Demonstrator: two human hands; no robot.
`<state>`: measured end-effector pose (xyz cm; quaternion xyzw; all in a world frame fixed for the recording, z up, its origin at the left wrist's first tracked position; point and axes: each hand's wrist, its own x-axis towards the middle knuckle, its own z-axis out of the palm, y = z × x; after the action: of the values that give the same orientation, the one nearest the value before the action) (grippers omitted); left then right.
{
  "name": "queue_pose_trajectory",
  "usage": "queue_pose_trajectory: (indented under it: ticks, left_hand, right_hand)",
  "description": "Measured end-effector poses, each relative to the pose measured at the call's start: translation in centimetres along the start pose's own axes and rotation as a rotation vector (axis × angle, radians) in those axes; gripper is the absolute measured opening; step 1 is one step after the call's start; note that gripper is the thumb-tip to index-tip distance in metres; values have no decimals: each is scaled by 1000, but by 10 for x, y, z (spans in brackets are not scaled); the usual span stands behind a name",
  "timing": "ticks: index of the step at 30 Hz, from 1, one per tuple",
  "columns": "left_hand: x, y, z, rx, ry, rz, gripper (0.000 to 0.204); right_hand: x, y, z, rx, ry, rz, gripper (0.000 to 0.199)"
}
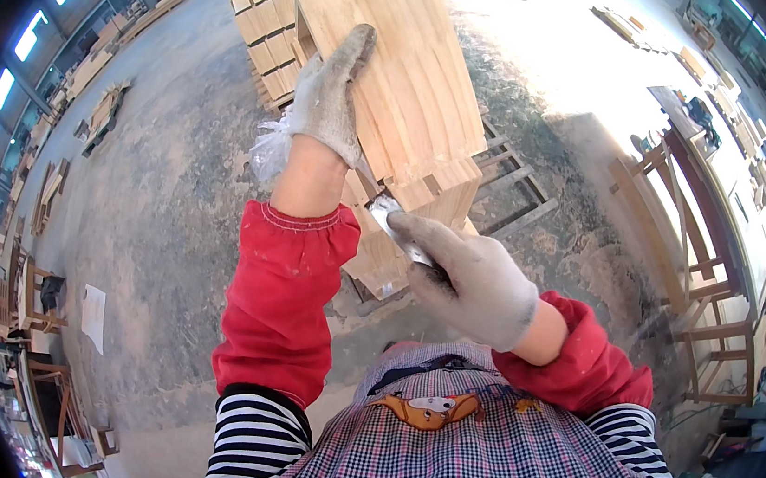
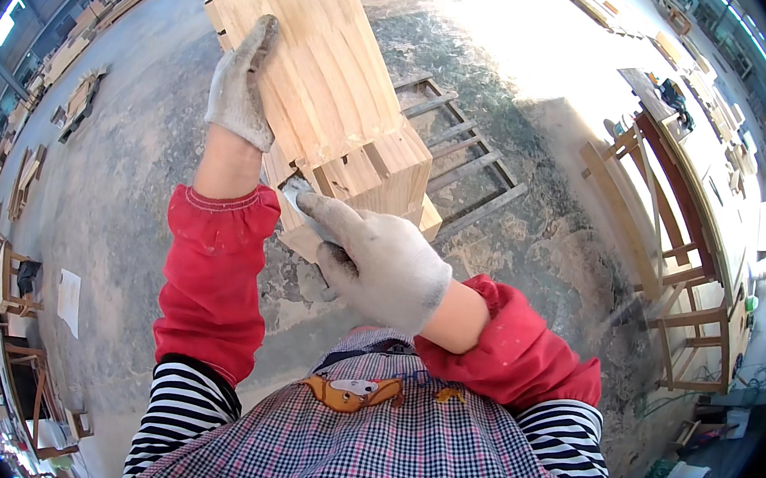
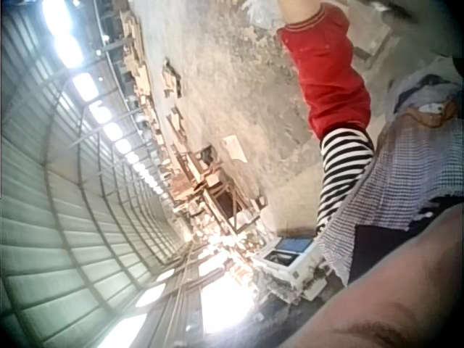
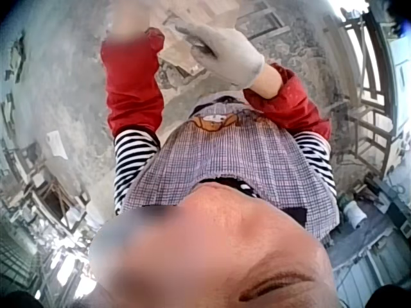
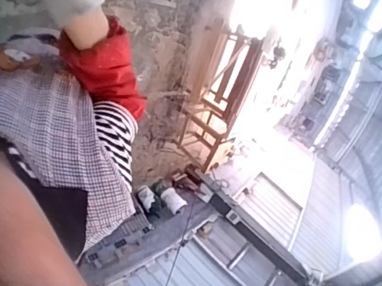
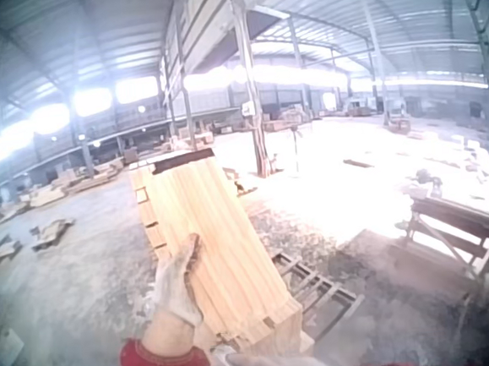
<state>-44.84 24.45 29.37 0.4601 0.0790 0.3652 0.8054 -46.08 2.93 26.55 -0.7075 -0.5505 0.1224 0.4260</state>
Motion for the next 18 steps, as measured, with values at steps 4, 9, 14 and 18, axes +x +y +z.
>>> queue_pose_trajectory:
  ticks: [4,9,14,18]
  left_hand:
    - [-1,-3,4,-11,18,36,40]
    - [3,-6,-1,-38,4,14,39]
    - [8,-9,-1,-76,4,17,37]
    - [5,-8,5,-32,64,38,36]
  right_hand:
    - [9,-2,-14,-96,8,-8,45]
    - [-3,-9,-15,-133,-113,78,42]
    - [-9,1,-15,-51,24,15,45]
    - [-7,12,2,-35,108,-2,47]
